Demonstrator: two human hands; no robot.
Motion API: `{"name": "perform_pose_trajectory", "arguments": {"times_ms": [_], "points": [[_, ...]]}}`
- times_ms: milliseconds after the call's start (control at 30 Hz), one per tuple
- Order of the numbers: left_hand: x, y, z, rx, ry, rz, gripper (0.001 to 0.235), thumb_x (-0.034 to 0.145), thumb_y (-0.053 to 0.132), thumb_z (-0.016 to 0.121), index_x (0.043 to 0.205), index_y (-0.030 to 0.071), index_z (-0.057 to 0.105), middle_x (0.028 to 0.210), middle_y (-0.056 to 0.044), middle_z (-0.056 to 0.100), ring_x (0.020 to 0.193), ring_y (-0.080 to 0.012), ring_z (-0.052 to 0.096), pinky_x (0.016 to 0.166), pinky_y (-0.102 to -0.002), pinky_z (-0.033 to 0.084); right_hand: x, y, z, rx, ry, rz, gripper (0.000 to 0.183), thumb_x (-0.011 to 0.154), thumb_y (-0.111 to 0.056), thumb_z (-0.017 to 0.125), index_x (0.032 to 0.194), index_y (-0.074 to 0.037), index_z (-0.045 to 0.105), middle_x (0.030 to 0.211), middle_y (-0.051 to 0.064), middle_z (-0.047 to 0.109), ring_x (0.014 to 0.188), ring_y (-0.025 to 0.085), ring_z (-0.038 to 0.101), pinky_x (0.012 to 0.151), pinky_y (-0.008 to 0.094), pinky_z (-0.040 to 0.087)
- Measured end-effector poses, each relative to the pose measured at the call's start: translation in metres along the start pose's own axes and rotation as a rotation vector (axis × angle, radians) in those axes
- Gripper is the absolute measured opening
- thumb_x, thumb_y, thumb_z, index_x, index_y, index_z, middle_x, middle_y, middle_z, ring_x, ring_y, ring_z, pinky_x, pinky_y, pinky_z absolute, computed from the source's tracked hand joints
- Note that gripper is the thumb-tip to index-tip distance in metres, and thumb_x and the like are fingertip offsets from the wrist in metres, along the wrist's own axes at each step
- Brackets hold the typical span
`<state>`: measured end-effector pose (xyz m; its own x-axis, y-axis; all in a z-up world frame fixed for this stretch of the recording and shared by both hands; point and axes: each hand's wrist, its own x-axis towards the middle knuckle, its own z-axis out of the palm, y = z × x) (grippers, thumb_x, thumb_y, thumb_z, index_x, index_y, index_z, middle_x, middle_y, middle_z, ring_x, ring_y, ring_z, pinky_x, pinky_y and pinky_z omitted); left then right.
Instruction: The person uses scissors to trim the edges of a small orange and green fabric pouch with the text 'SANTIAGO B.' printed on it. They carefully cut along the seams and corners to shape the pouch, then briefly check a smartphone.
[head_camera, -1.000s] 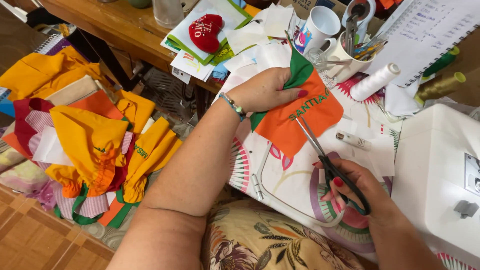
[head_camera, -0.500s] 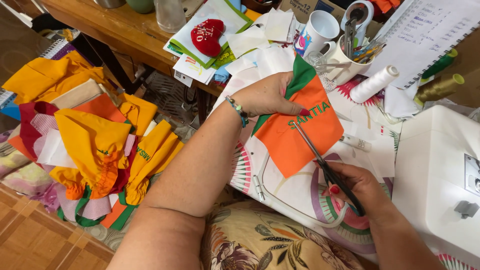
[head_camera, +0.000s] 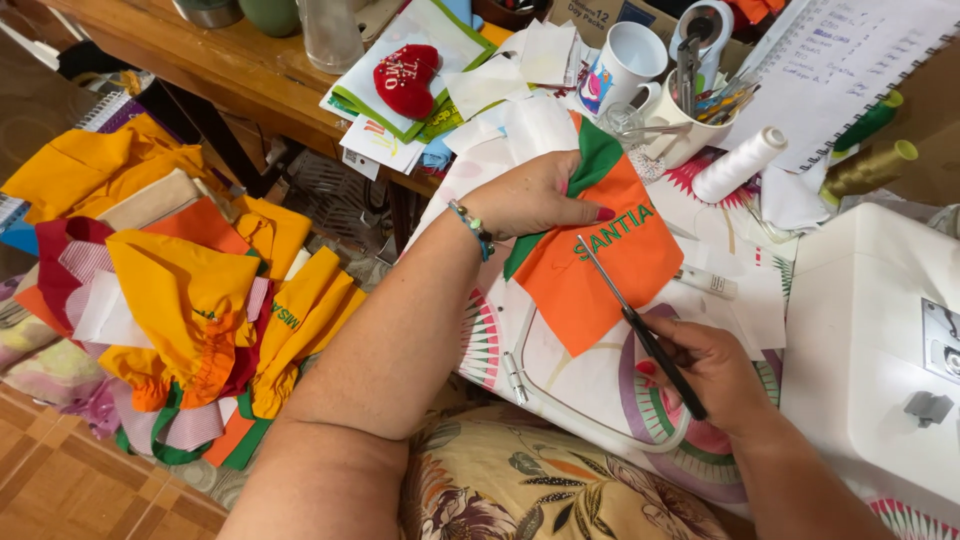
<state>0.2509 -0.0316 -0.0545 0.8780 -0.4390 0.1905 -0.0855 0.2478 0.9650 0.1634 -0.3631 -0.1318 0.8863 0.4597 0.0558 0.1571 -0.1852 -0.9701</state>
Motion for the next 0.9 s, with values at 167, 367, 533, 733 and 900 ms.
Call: {"name": "perform_pose_trajectory", "arguments": {"times_ms": [167, 367, 533, 733, 900], "points": [[-0.006, 0.011, 0.006, 0.035, 0.002, -0.020, 0.023, 0.086, 0.008, 0.080, 0.108, 0.004, 0.071, 0.089, -0.011, 0.080, 0.077, -0.0184, 0.077, 0.063, -0.031, 0.066, 0.000, -0.022, 0.004, 0.069, -0.028, -0.042, 0.056, 0.069, -0.004, 0.086, 0.121, 0.007, 0.069, 0.051, 0.014, 0.062, 0.025, 0.015, 0.060, 0.025, 0.021, 0.048], [-0.008, 0.018, -0.004, 0.157, -0.016, -0.108, 0.013, 0.090, 0.016, 0.072, 0.100, 0.007, 0.073, 0.089, -0.004, 0.079, 0.076, -0.0130, 0.075, 0.065, -0.026, 0.064, -0.003, -0.075, -0.002, 0.146, -0.086, 0.030, 0.058, 0.086, -0.031, 0.075, 0.131, 0.004, 0.065, 0.053, 0.009, 0.060, 0.032, 0.011, 0.054, 0.038, 0.021, 0.048], [-0.007, 0.014, -0.011, 0.184, -0.085, -0.125, 0.020, 0.094, 0.022, 0.068, 0.108, 0.008, 0.073, 0.105, -0.002, 0.079, 0.091, -0.0128, 0.075, 0.079, -0.028, 0.065, -0.003, -0.072, -0.010, 0.104, -0.101, 0.166, 0.057, 0.088, -0.029, 0.070, 0.136, 0.000, 0.064, 0.050, 0.012, 0.059, 0.031, 0.013, 0.047, 0.036, 0.019, 0.036], [-0.006, 0.015, -0.012, 0.241, -0.039, -0.177, 0.018, 0.093, 0.023, 0.069, 0.104, 0.010, 0.074, 0.101, 0.000, 0.080, 0.088, -0.0123, 0.075, 0.077, -0.027, 0.065, -0.004, -0.061, -0.012, 0.085, -0.093, 0.170, 0.053, 0.086, -0.014, 0.070, 0.135, 0.005, 0.064, 0.092, 0.014, 0.079, 0.034, 0.012, 0.049, 0.033, 0.019, 0.038], [-0.010, 0.022, -0.004, 0.184, -0.036, -0.220, 0.018, 0.093, 0.020, 0.069, 0.106, 0.009, 0.074, 0.100, -0.002, 0.080, 0.085, -0.0122, 0.075, 0.075, -0.027, 0.066, -0.006, -0.029, -0.021, 0.166, 0.024, 0.286, 0.074, 0.069, 0.020, 0.068, 0.140, 0.004, 0.060, 0.095, 0.018, 0.073, 0.040, 0.016, 0.053, 0.032, 0.027, 0.049]]}}
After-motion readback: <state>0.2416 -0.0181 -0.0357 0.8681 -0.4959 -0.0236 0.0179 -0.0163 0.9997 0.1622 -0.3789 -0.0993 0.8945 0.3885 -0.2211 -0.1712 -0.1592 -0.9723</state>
